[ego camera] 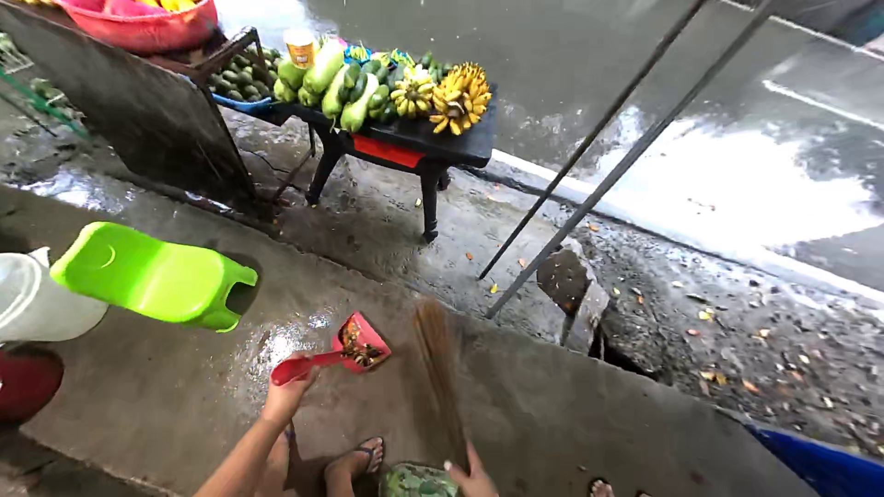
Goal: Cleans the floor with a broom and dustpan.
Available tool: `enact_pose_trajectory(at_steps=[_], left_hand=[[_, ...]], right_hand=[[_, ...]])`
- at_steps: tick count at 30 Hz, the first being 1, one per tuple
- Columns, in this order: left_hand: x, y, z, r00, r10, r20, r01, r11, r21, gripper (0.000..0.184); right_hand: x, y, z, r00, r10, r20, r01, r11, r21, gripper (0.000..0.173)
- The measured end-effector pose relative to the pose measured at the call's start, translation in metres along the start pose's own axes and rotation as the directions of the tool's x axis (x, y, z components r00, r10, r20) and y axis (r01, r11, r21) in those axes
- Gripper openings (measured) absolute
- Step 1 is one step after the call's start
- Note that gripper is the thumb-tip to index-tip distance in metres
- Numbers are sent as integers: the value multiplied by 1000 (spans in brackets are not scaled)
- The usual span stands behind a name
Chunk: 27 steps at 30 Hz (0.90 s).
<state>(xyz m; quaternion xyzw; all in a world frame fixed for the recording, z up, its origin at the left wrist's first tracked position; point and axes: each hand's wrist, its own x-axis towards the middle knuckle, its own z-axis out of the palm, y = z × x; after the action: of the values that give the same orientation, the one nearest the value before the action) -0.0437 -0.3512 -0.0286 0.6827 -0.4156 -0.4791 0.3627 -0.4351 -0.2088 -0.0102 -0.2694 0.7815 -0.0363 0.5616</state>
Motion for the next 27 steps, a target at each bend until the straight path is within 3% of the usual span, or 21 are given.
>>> enact_pose_trajectory(at_steps=[2,5,8,11,15,18,21,24,27], left_hand=[[12,-11,-22,997,33,-64,-32,999,11,33],[46,-20,-50,998,36,-61,-31,996,85,32],[84,-15,-68,999,14,-31,-10,991,130,35],[115,-12,-79,998,-31,47,21,980,197,38],[130,-2,-77,981,-78,179,26,960,278,40],[130,3,-86,968,-70,241,-8,952,307,40],[137,2,-102,944,-73,323,-19,962,273,44],[143,15,-124,843,-238,482,159,967,199,56],[139,27,-146,753,-379,537,466,884,-30,45]], right_hand=[[80,-24,-2,996,38,-77,-37,999,17,85],[190,-85,23,992,101,-74,-98,994,48,77],[229,-131,74,986,145,80,-126,971,-201,75],[193,-141,114,945,192,266,-45,880,-473,80],[107,-114,117,908,129,398,92,866,-491,88],[62,-97,95,939,69,336,77,913,-401,89],[75,-90,86,987,95,130,-62,970,-236,91],[115,-102,128,978,205,41,-202,977,-69,80],[103,-122,173,954,234,186,-205,965,-164,75]])
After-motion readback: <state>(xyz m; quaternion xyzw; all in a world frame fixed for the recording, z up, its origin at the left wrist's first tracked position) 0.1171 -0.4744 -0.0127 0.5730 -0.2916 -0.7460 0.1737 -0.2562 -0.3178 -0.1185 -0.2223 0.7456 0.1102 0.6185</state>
